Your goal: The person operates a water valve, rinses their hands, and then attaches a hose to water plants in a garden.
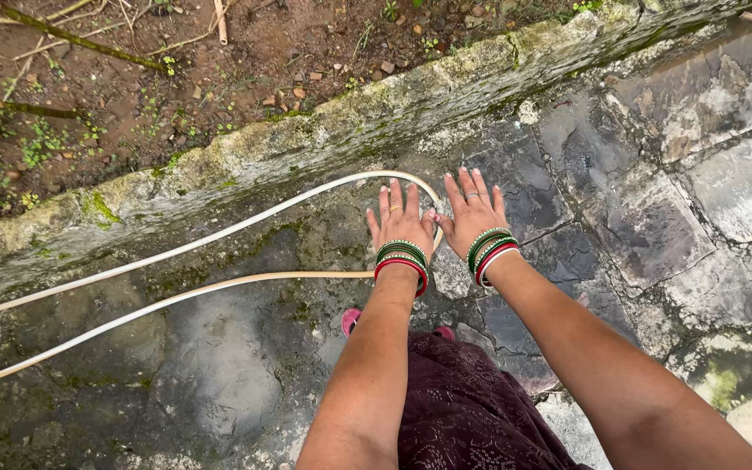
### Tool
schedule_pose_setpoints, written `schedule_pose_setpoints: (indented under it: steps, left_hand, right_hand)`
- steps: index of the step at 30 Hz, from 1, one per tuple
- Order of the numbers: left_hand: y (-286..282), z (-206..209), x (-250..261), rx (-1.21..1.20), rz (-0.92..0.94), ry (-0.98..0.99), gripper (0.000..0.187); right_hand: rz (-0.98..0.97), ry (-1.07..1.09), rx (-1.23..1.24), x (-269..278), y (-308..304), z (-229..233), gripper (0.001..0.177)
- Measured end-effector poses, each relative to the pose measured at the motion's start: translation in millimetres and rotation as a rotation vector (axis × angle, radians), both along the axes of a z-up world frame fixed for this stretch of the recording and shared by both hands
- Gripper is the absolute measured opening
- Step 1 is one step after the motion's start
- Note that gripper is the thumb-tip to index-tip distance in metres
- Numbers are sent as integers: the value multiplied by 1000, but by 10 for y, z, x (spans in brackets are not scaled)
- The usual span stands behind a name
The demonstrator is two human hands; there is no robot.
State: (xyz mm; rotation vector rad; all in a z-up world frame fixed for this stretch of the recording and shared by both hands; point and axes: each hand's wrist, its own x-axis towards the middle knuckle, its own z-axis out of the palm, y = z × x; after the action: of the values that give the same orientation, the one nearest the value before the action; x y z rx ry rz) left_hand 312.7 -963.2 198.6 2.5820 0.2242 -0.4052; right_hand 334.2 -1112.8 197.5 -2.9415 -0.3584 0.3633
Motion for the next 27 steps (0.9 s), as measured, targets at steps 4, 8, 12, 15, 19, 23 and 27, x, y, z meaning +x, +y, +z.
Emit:
schedule_pose_setpoints:
  steps: [4, 8, 12, 15, 19, 23, 27]
  left_hand:
    - [-39, -169, -21, -6, 2, 5, 62]
    - [-63, -356, -123, -38, 17, 54, 61]
    - [-113, -633, -186, -13, 13, 88, 63]
    - [-219, -901, -277, -37, 63, 49, 62]
    - [-403, -1327, -350, -54, 79, 143, 60]
    - [-591, -1812, -414, -68, 91, 177, 61]
    - [-752, -2316, -345, -65, 66, 204, 65]
  right_hand:
    - [3, 8, -34, -28, 4, -121, 73]
    - [-18, 50, -9, -74, -33, -324, 75]
    - [-10, 95, -25, -123, -99, -597, 75]
    - [9, 152, -47, -181, -196, -848, 76]
    - [45, 218, -95, -175, -323, -1274, 76]
    - [54, 231, -76, -220, -470, -1746, 80]
    - [54, 239, -71, -160, -615, -2190, 84]
